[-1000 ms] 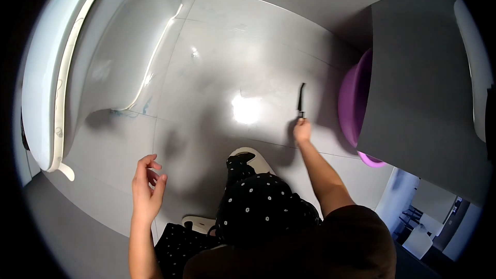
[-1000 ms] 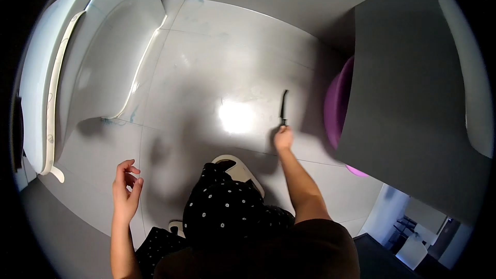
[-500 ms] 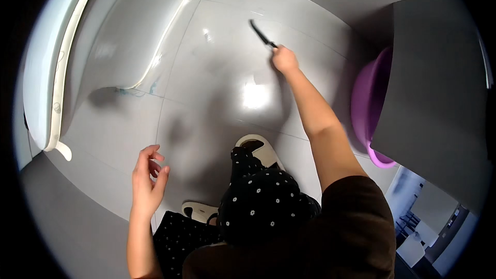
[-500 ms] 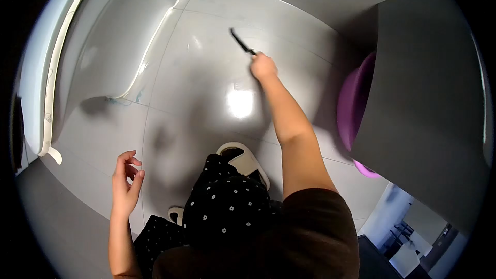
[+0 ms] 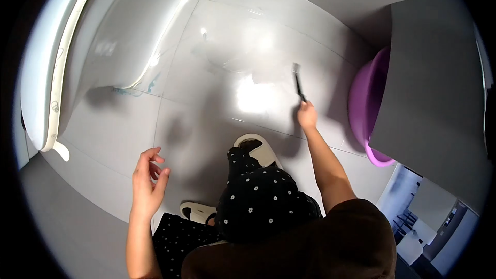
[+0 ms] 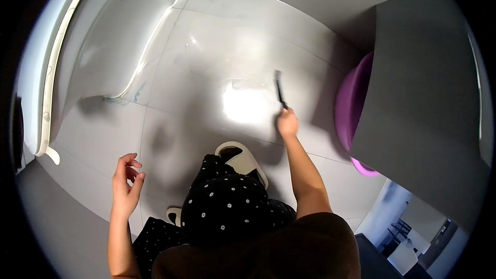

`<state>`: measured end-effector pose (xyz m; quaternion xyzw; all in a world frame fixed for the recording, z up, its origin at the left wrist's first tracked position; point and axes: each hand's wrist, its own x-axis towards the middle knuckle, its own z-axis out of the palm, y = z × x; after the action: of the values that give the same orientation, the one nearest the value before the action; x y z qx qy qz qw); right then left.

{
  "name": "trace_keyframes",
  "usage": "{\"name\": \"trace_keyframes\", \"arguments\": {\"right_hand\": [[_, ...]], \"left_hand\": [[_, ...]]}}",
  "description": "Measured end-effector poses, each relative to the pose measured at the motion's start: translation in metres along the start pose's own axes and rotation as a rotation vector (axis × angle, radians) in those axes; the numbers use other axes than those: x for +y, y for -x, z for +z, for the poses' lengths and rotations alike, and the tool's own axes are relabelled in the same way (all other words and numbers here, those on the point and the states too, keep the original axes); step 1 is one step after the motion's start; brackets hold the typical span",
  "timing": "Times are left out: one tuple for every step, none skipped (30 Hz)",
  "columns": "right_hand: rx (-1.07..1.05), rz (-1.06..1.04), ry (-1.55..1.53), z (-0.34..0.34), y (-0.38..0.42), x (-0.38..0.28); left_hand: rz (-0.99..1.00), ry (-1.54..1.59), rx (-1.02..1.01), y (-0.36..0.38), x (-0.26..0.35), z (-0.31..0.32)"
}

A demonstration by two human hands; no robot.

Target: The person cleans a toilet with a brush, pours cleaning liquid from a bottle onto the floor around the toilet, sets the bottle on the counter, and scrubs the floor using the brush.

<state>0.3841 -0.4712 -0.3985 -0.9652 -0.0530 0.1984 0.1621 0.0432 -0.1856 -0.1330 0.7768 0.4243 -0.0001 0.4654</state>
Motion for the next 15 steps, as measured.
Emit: {"name": "trace_keyframes", "arguments": {"right_hand": [[0.062, 0.077, 0.026, -0.004, 0.001, 0.033], [0.125, 0.153, 0.053, -0.008, 0.003, 0.052], [0.139, 0.157, 0.052, -0.012, 0.006, 0.054], [0.139, 0.150, 0.031, -0.013, 0.010, 0.049], [0.137, 0.143, 0.013, -0.012, 0.015, 0.044], [0.066, 0.067, 0.034, -0.005, 0.023, 0.029], [-0.002, -0.040, 0.056, 0.004, 0.033, 0.012], [-0.124, -0.112, 0.089, 0.009, 0.046, -0.007], [-0.201, -0.201, 0.122, 0.009, 0.060, -0.026], [-0.273, -0.217, 0.150, 0.008, 0.067, -0.037], [-0.228, -0.204, 0.141, 0.007, 0.062, -0.033], [-0.186, -0.194, 0.127, 0.007, 0.051, -0.024], [-0.109, -0.133, 0.100, 0.009, 0.034, -0.010], [-0.035, -0.074, 0.071, 0.007, 0.015, 0.003], [0.011, 0.005, 0.036, -0.001, -0.001, 0.007]], "left_hand": [[0.010, 0.002, -0.007, 0.000, 0.001, 0.001], [0.009, 0.002, -0.017, -0.001, 0.002, 0.001], [0.010, 0.003, -0.024, -0.003, 0.003, 0.002], [0.020, 0.010, -0.027, -0.004, 0.002, 0.004], [0.025, 0.011, -0.034, -0.005, 0.002, 0.006], [0.028, 0.011, -0.044, -0.005, 0.001, 0.007], [0.030, 0.014, -0.048, -0.006, 0.003, 0.008], [0.027, 0.017, -0.057, -0.006, 0.005, 0.008], [0.023, 0.019, -0.066, -0.007, 0.006, 0.007], [0.024, 0.020, -0.065, -0.007, 0.007, 0.006], [0.032, 0.024, -0.058, -0.007, 0.008, 0.005], [0.038, 0.023, -0.045, -0.007, 0.010, 0.006], [0.034, 0.023, -0.035, -0.007, 0.011, 0.006], [0.049, 0.021, -0.025, -0.007, 0.010, 0.006], [0.061, 0.013, -0.016, -0.006, 0.009, 0.004]]}}
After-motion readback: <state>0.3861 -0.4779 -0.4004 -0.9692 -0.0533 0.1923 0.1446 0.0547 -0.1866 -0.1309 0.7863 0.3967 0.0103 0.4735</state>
